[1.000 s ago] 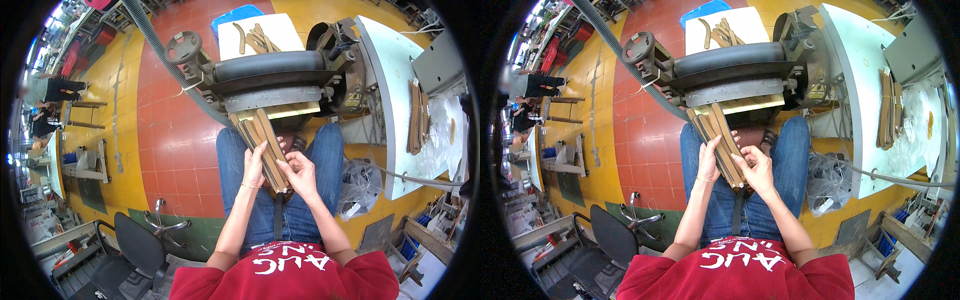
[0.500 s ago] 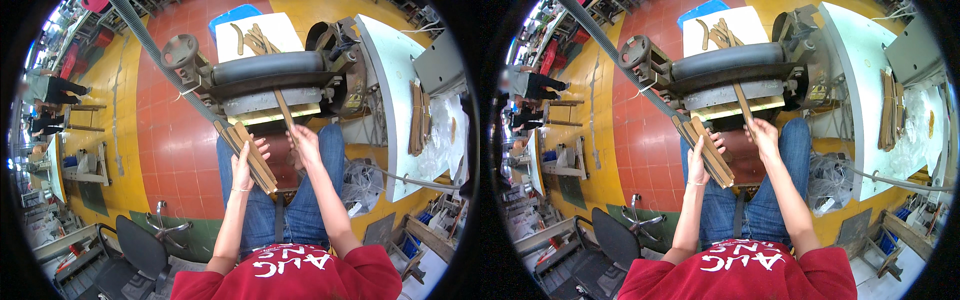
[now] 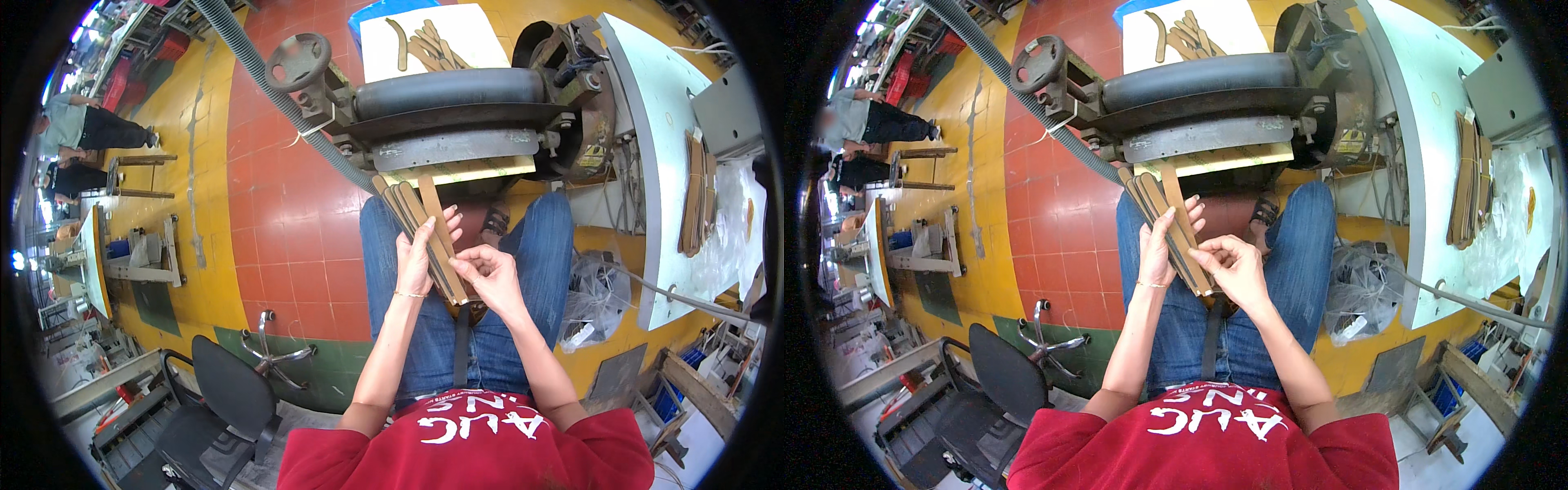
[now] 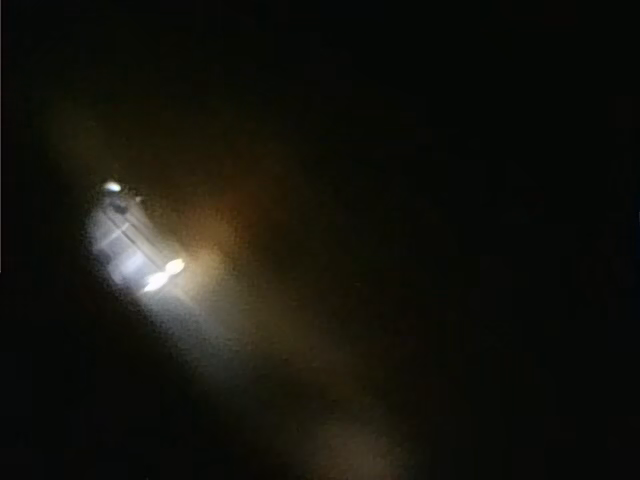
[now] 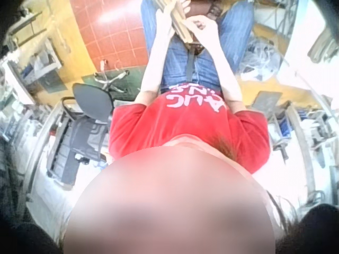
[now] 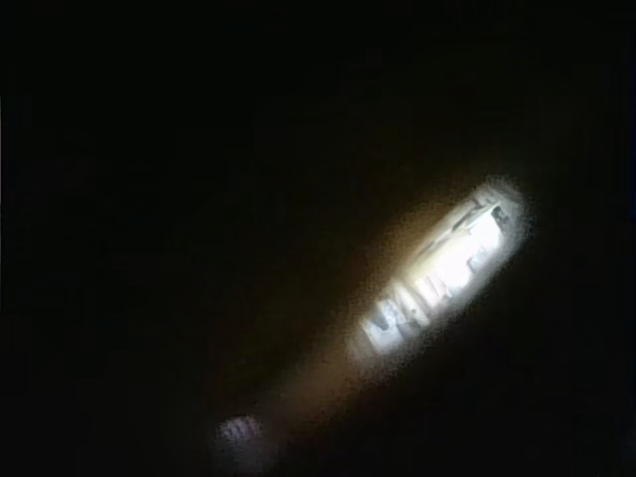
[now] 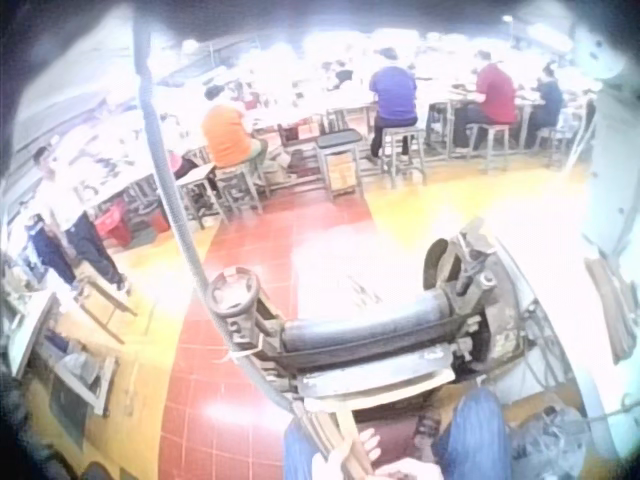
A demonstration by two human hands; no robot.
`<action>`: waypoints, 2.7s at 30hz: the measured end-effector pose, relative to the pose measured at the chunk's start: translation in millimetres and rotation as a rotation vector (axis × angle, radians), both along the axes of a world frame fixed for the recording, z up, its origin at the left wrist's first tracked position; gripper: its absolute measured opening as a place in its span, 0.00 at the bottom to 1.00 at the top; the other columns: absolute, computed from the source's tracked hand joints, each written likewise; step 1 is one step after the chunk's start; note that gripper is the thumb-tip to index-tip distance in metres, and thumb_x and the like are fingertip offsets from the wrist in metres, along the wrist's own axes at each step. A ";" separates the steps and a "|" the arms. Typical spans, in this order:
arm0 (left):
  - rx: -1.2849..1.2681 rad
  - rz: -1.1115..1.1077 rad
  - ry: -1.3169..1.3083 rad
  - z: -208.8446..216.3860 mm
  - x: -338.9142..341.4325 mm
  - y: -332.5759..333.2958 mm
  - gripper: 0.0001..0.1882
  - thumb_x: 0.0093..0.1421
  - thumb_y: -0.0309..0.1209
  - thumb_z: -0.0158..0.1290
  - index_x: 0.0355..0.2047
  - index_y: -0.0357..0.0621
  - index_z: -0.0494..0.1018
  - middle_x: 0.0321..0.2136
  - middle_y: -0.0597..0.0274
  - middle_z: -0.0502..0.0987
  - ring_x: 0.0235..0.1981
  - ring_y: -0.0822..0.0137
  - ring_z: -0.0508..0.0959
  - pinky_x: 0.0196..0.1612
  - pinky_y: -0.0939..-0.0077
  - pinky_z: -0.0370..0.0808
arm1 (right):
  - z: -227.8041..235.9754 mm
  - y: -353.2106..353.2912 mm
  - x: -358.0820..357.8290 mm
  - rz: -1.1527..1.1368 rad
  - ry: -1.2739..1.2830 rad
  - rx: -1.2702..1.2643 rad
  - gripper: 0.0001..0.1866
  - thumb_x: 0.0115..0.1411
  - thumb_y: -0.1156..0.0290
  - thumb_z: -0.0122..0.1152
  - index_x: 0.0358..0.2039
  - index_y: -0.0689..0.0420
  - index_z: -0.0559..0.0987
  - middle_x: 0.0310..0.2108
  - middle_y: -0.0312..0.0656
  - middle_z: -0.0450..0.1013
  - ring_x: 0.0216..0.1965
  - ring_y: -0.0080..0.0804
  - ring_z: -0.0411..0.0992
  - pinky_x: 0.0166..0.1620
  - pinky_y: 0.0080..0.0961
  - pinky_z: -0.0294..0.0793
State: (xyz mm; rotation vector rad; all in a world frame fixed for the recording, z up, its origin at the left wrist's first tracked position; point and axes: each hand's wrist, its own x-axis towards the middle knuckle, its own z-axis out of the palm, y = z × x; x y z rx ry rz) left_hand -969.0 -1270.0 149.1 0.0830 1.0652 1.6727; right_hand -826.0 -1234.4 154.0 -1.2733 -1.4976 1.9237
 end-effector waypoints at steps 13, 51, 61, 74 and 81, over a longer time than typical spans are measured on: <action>-0.060 -0.005 0.065 1.5 5.8 2.7 0.20 0.65 0.31 0.44 0.54 0.32 0.62 0.51 0.46 0.70 0.53 0.57 0.72 0.52 0.65 0.74 | 12.5 13.4 -12.2 -0.171 -0.104 0.345 0.06 0.56 0.71 0.62 0.29 0.61 0.77 0.25 0.37 0.74 0.24 0.23 0.73 0.29 0.21 0.71; -0.027 -0.064 -0.181 -21.7 -0.7 -2.5 0.25 0.68 0.41 0.34 0.55 0.33 0.61 0.49 0.47 0.70 0.49 0.55 0.73 0.48 0.60 0.75 | 13.9 29.9 -0.2 -0.034 -0.182 0.049 0.12 0.59 0.70 0.60 0.40 0.64 0.77 0.31 0.36 0.75 0.33 0.18 0.72 0.40 0.17 0.72; -0.124 -0.304 -0.216 -56.0 -8.4 -31.7 0.25 0.66 0.42 0.36 0.54 0.33 0.62 0.47 0.48 0.71 0.48 0.56 0.74 0.48 0.60 0.75 | 132.9 316.9 -151.8 0.167 -0.299 1.198 0.14 0.56 0.64 0.58 0.34 0.63 0.78 0.31 0.48 0.77 0.33 0.38 0.76 0.38 0.30 0.74; -0.106 -0.375 -0.331 -34.2 -12.1 -43.2 0.25 0.66 0.41 0.38 0.51 0.27 0.64 0.46 0.47 0.71 0.48 0.53 0.73 0.49 0.56 0.75 | -60.1 415.8 -266.5 0.927 -1.276 0.512 0.06 0.50 0.77 0.57 0.28 0.62 0.80 0.22 0.46 0.77 0.22 0.30 0.77 0.28 0.26 0.78; -0.082 -0.436 -0.367 -14.2 0.2 -38.9 0.24 0.67 0.39 0.37 0.51 0.27 0.63 0.40 0.45 0.72 0.46 0.53 0.75 0.49 0.55 0.75 | -30.0 438.6 -299.8 0.431 -0.985 0.522 0.12 0.50 0.64 0.64 0.23 0.62 0.80 0.22 0.45 0.78 0.23 0.32 0.78 0.31 0.25 0.79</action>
